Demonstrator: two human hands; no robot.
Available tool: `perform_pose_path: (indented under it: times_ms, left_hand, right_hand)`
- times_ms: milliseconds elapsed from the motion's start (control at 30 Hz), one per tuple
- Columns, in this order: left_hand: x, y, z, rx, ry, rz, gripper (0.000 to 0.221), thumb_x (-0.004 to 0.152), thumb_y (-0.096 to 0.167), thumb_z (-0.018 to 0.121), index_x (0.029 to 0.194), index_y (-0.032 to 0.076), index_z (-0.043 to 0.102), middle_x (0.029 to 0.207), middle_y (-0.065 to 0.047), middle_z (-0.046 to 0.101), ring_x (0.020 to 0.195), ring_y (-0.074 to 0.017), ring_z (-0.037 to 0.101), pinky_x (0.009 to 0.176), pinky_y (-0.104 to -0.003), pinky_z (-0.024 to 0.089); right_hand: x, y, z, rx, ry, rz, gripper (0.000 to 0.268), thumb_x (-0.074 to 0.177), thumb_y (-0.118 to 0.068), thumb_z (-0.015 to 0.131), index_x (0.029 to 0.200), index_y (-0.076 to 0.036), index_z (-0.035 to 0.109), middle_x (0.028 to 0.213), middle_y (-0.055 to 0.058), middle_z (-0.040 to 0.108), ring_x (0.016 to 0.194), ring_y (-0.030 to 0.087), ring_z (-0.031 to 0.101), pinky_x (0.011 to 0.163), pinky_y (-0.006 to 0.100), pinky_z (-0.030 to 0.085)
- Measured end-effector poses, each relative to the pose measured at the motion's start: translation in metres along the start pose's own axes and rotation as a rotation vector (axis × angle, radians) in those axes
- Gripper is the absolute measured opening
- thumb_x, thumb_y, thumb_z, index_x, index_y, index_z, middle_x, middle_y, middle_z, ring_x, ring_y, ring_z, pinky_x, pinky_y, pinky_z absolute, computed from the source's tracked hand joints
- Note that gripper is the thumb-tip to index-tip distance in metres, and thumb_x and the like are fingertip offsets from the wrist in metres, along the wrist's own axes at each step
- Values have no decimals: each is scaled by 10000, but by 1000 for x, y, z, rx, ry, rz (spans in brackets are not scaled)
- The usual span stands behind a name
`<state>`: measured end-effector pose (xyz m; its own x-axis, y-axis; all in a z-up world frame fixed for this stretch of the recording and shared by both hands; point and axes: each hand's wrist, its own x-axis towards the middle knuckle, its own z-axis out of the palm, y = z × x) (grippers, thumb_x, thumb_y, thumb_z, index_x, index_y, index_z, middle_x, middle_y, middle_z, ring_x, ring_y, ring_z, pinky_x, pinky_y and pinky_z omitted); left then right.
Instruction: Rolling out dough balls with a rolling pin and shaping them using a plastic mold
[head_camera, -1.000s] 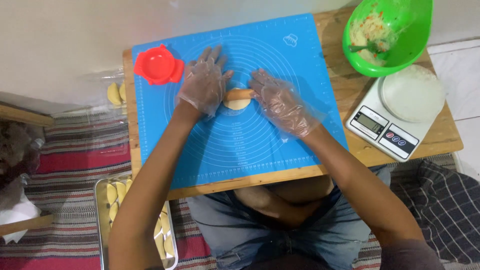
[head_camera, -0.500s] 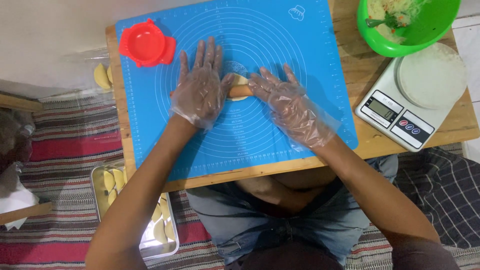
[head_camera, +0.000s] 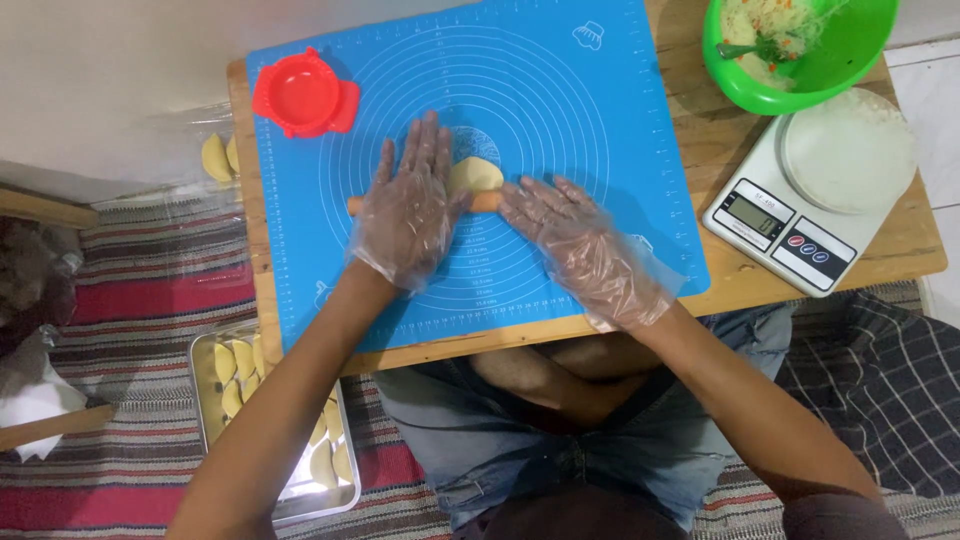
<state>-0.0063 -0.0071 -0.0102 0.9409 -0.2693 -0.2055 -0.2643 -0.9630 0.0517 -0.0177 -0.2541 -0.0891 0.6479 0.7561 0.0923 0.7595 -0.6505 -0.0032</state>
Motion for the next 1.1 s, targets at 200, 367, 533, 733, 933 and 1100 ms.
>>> perform_pose_path:
  times_ms: [200,367,533,733,933,1100]
  left_hand:
    - [-16,7,-9,92,-35,45,770,1082,528,234,1654,24,127,1732,-201,58,1599,-349,83,1276,-583,74]
    - [-8,5,-16,56,-37,-15,713,1097,473,237,1641,13,214,1727,-208,20,1597,-347,90,1276,-564,142]
    - [20,-5,-8,45,12,-51,712,1121,481,227,1644,0,221,1717,-239,45,1595,-369,91,1281,-568,146]
    - [45,-12,-4,121,57,-61,740,1086,536,117,1646,52,148,1709,-213,5,1570,-395,-11,1233,-623,28]
    - [61,-20,-10,186,161,-56,753,1093,564,111,1673,86,153,1711,-198,-12,1558,-426,-48,1217,-683,21]
    - [80,-34,0,190,243,-28,744,1120,573,151,1689,95,184,1706,-205,24,1545,-457,-7,1220,-710,81]
  right_hand:
    - [-3,-6,0,-26,-5,-27,797,936,-98,605,1655,-220,284,1687,-65,315,1574,183,245,1284,311,170]
    - [29,0,-3,437,632,41,184,1001,-216,685,870,-100,740,961,137,755,913,376,737,653,418,586]
    - [71,33,13,145,487,169,73,971,-271,698,925,-231,657,1251,4,624,1198,296,604,879,428,559]
    - [80,18,-17,-27,203,372,425,1159,-435,299,1515,-204,296,1688,138,226,1564,377,202,1224,608,175]
    - [110,27,-64,193,-58,395,713,1089,-534,132,1665,-115,169,1702,173,-27,1568,430,7,1204,721,38]
    - [129,38,-72,252,-215,431,730,1059,-553,132,1661,-141,137,1697,182,-66,1557,440,-46,1189,727,-13]
